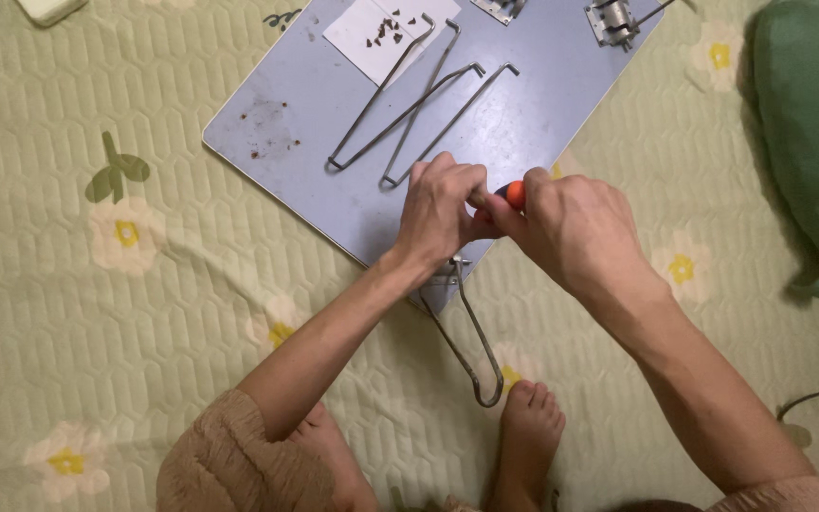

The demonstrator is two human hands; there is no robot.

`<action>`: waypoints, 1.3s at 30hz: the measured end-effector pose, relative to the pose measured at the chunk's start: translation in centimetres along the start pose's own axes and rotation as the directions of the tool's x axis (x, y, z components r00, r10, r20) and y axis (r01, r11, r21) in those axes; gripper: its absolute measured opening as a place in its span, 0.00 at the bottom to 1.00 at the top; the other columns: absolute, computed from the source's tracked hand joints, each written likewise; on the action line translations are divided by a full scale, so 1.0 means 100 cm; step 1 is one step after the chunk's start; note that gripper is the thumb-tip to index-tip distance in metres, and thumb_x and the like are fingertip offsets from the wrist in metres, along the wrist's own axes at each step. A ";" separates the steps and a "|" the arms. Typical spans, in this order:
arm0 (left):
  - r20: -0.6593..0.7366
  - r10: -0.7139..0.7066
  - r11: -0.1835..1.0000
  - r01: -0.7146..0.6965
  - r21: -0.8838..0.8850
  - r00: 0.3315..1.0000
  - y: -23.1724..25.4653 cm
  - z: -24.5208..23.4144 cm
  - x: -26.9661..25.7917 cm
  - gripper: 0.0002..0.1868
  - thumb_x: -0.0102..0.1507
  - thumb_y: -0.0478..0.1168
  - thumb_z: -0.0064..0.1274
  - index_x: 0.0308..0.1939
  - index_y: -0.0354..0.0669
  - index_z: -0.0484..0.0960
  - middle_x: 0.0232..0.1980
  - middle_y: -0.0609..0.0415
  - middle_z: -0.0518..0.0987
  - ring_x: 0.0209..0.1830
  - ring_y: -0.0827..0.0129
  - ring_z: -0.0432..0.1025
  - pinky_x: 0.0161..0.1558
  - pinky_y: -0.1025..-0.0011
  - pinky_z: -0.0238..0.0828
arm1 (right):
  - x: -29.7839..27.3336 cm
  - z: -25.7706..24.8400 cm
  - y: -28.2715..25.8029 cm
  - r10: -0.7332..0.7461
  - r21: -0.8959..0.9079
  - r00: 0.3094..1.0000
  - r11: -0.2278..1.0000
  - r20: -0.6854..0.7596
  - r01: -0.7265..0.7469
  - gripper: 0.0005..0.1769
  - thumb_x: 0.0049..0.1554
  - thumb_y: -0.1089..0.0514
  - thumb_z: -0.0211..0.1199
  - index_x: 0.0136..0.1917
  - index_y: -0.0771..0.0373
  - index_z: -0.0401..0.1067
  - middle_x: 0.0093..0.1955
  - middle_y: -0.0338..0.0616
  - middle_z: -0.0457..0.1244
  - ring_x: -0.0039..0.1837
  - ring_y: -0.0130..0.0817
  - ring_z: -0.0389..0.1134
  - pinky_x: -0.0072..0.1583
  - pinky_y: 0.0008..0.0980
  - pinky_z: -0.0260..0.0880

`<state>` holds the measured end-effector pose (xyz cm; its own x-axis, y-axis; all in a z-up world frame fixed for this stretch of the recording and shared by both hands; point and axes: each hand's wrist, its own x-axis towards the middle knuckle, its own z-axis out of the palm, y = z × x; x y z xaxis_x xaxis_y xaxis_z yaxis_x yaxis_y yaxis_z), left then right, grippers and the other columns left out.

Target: The person assembles metal legs onto a flat panel using a screwdriver. They pick up screws, align the legs, and tighten the screws to secure each leg to the panel.

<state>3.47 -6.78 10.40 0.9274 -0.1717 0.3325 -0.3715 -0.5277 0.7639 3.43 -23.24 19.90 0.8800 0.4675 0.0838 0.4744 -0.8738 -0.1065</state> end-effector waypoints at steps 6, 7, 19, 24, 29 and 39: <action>0.210 0.098 0.983 -0.063 -0.170 0.973 -0.006 -0.015 0.011 0.19 0.52 0.46 0.72 0.37 0.40 0.80 0.37 0.55 0.81 0.40 0.59 0.72 0.43 0.62 0.68 | 0.002 -0.014 0.011 -0.147 0.022 0.983 0.989 0.113 0.146 0.25 0.64 0.43 0.61 0.39 0.68 0.67 0.26 0.53 0.62 0.32 0.51 0.67 0.37 0.44 0.68; 0.275 0.098 0.971 -0.031 -0.237 0.956 -0.007 -0.019 0.011 0.18 0.55 0.44 0.70 0.41 0.40 0.81 0.39 0.54 0.82 0.42 0.59 0.74 0.45 0.62 0.70 | 0.003 -0.018 0.012 -0.145 0.042 0.978 0.989 0.148 0.140 0.24 0.63 0.43 0.61 0.40 0.68 0.66 0.27 0.54 0.62 0.33 0.51 0.67 0.37 0.44 0.68; 0.404 0.114 0.958 0.008 -0.287 0.908 -0.007 -0.019 0.012 0.12 0.59 0.39 0.66 0.45 0.42 0.84 0.38 0.55 0.79 0.40 0.65 0.76 0.45 0.65 0.73 | 0.008 -0.039 0.014 -0.214 0.264 0.937 0.954 0.277 0.140 0.17 0.59 0.49 0.60 0.46 0.67 0.67 0.39 0.52 0.66 0.39 0.50 0.69 0.42 0.46 0.69; 0.267 0.162 0.974 -0.110 -0.200 0.950 -0.005 -0.017 0.004 0.15 0.54 0.43 0.70 0.40 0.43 0.83 0.33 0.56 0.77 0.38 0.62 0.71 0.43 0.61 0.68 | 0.002 -0.026 -0.001 -0.073 0.041 0.982 0.997 0.174 0.066 0.28 0.60 0.36 0.60 0.39 0.65 0.72 0.33 0.51 0.66 0.36 0.50 0.69 0.39 0.45 0.69; 0.119 0.110 0.990 -0.098 -0.105 0.987 0.000 -0.009 -0.001 0.16 0.52 0.45 0.72 0.35 0.46 0.82 0.31 0.60 0.77 0.36 0.63 0.71 0.43 0.61 0.66 | 0.003 -0.014 -0.008 0.135 -0.133 0.978 0.985 0.156 -0.115 0.35 0.61 0.28 0.59 0.33 0.61 0.75 0.26 0.50 0.65 0.31 0.48 0.69 0.34 0.45 0.66; 0.205 0.100 0.984 -0.066 -0.167 0.974 -0.005 -0.014 0.002 0.18 0.50 0.45 0.72 0.38 0.43 0.82 0.37 0.56 0.80 0.42 0.61 0.73 0.46 0.61 0.69 | 0.002 -0.016 -0.003 -0.154 0.121 0.977 0.983 0.150 0.137 0.21 0.58 0.46 0.67 0.41 0.68 0.71 0.35 0.52 0.66 0.39 0.49 0.68 0.42 0.45 0.68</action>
<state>3.77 -5.41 10.83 0.8747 -0.3904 0.2872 -0.4343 -0.3684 0.8220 3.42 -23.14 21.49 0.7896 0.6116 -0.0500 0.5899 -0.7790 -0.2127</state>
